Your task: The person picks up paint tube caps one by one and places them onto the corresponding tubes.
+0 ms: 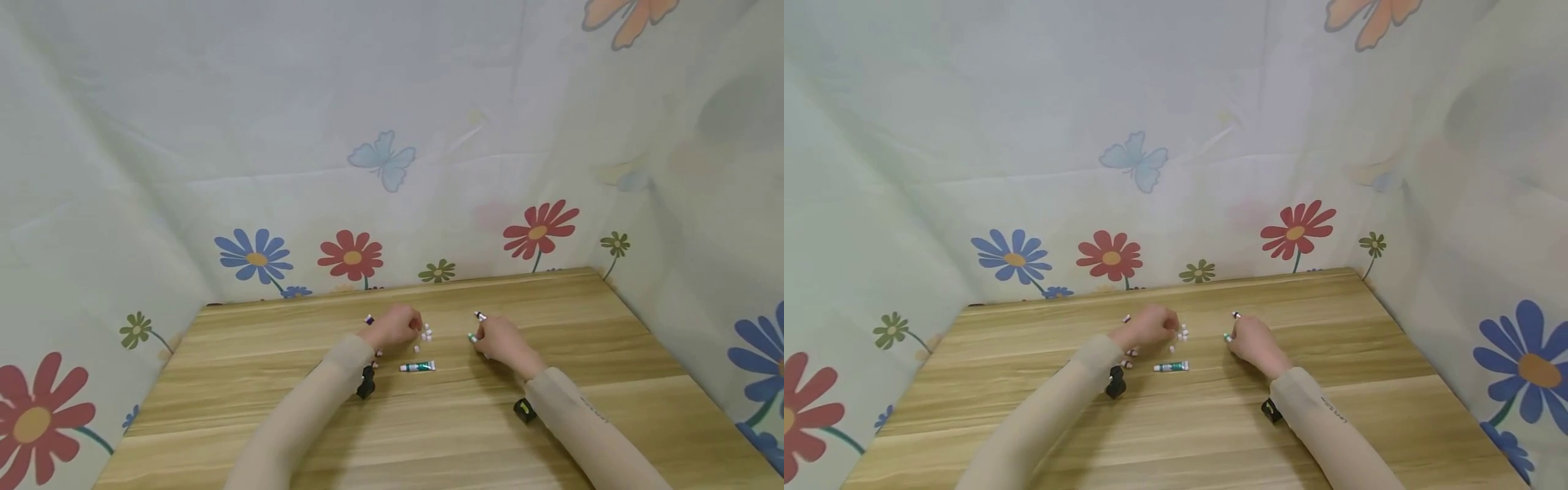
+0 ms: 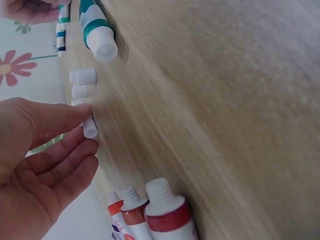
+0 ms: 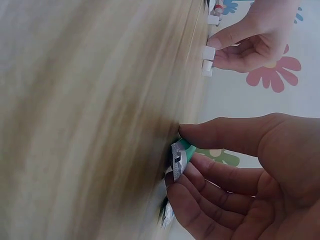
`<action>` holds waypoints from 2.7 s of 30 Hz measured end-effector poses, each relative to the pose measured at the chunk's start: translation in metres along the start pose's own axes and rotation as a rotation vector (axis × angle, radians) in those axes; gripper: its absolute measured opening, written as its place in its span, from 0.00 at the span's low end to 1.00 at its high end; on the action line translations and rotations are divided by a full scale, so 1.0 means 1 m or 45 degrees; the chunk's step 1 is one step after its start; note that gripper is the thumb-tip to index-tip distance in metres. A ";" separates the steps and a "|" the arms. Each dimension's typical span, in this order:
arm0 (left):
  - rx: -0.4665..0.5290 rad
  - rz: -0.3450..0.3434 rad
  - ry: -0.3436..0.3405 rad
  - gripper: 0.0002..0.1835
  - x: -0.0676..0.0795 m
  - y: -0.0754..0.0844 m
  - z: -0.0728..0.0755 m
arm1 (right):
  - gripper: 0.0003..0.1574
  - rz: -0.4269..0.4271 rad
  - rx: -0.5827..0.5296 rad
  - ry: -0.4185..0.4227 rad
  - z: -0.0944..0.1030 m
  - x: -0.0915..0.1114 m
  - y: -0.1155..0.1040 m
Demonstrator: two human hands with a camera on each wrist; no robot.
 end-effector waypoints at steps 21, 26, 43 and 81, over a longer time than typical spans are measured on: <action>0.053 -0.094 0.123 0.05 0.003 0.002 0.035 | 0.10 -0.032 -0.014 0.052 0.017 -0.005 0.000; 0.099 -0.115 0.188 0.06 0.012 0.009 0.051 | 0.11 -0.021 -0.065 0.076 0.027 -0.002 -0.005; 0.153 -0.217 0.401 0.09 0.058 0.039 0.103 | 0.11 0.146 -0.195 0.265 0.071 0.020 -0.041; 0.247 -0.577 0.639 0.10 0.172 0.122 0.148 | 0.08 0.542 -0.328 0.445 0.118 0.090 -0.138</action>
Point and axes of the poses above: each hand's wrist, its own x-axis away from the middle knuckle, its own z-axis out of the back of the hand, y = z × x, the point moved 8 cm from there along -x, towards the middle knuckle, and after that the axes turned 6 degrees about x, right-handed, at the moved point
